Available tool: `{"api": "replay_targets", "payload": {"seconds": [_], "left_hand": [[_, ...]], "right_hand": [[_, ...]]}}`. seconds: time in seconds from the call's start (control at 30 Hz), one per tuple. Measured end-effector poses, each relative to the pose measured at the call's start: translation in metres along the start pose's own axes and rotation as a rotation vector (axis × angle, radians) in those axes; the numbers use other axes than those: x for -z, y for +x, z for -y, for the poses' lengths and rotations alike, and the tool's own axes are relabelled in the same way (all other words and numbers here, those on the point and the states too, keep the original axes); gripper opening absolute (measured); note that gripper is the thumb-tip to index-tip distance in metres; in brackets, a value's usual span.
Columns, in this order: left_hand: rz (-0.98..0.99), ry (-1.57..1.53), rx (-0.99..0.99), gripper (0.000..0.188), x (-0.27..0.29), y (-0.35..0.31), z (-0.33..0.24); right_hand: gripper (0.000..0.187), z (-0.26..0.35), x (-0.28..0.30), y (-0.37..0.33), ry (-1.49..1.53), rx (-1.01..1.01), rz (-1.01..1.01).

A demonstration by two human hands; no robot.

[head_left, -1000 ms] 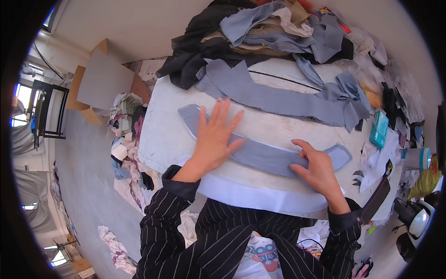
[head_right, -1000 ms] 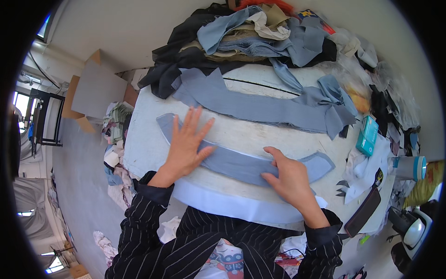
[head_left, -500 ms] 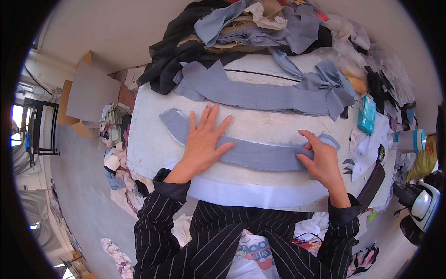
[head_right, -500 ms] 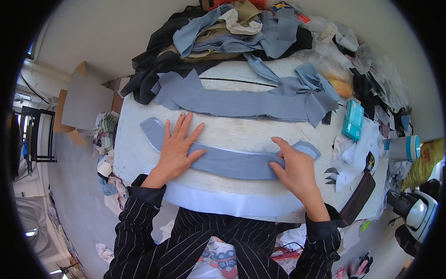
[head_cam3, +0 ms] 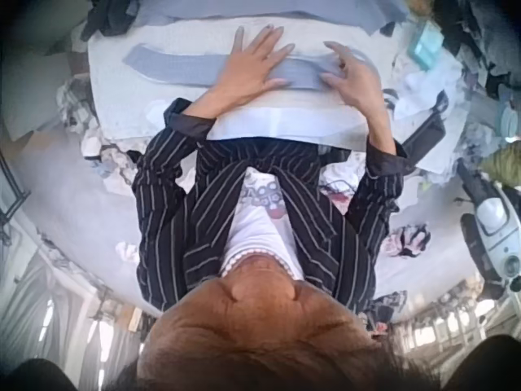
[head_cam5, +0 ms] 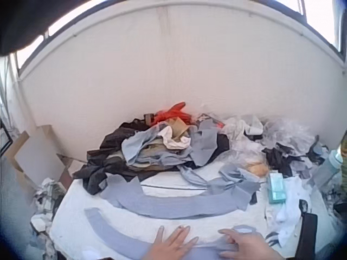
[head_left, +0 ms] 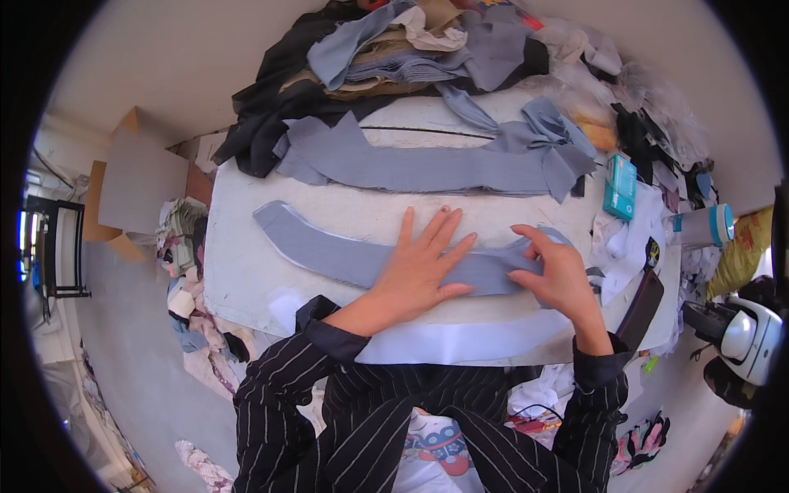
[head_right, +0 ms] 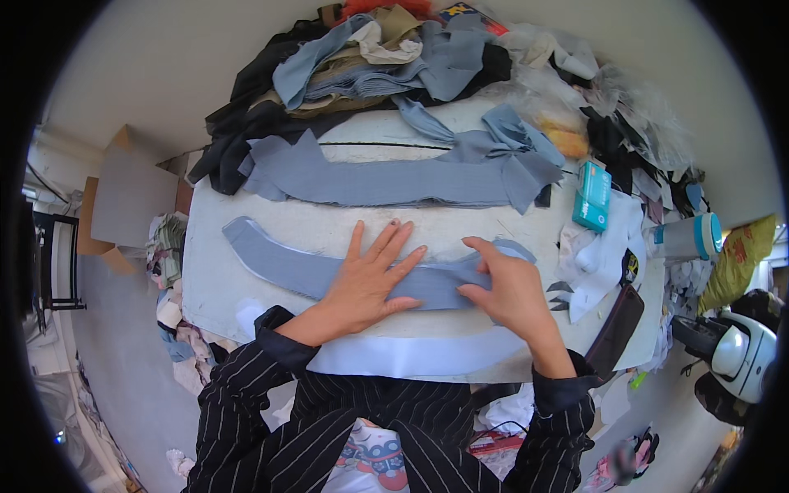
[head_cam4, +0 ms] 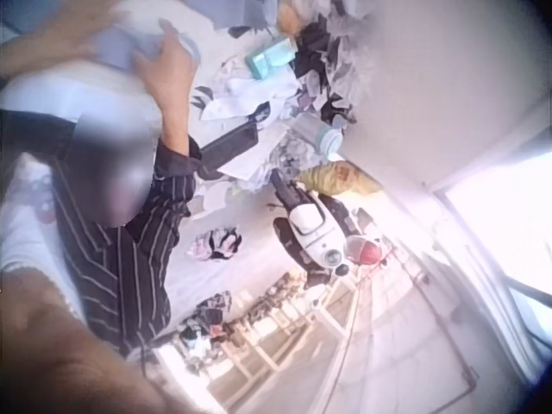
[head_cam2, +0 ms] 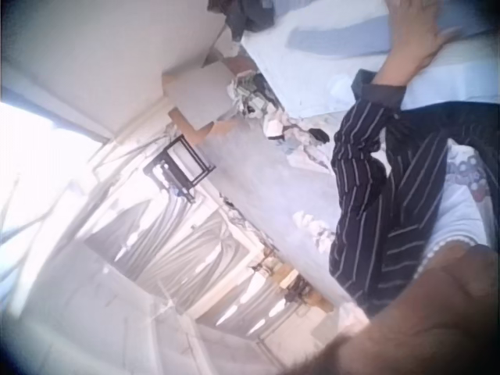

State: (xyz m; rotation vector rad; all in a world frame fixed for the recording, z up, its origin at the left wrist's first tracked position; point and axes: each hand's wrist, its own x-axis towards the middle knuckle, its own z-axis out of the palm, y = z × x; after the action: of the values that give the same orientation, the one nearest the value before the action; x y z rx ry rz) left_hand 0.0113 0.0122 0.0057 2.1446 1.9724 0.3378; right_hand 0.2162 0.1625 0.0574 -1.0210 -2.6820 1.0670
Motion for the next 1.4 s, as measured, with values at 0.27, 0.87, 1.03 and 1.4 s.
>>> {"api": "replay_targets", "payload": {"seconds": [0.27, 0.87, 1.03, 1.4], "left_hand": [[0.024, 0.001, 0.001, 0.074, 0.007, 0.001, -0.002], [0.046, 0.051, 0.013, 0.075, 0.008, 0.001, -0.003], [0.035, 0.049, 0.009, 0.076, 0.006, 0.000, -0.003], [-0.161, -0.218, -0.012, 0.069, 0.014, -0.010, 0.009]], "right_hand": [[0.060, -0.040, 0.019, -0.010, 0.123, -0.027, -0.173], [0.048, -0.050, 0.011, -0.006, 0.060, -0.127, -0.384], [0.020, -0.043, 0.008, 0.006, 0.599, -0.194, -0.284], [0.010, 0.010, 0.024, 0.042, 0.467, -0.073, -0.177]]}}
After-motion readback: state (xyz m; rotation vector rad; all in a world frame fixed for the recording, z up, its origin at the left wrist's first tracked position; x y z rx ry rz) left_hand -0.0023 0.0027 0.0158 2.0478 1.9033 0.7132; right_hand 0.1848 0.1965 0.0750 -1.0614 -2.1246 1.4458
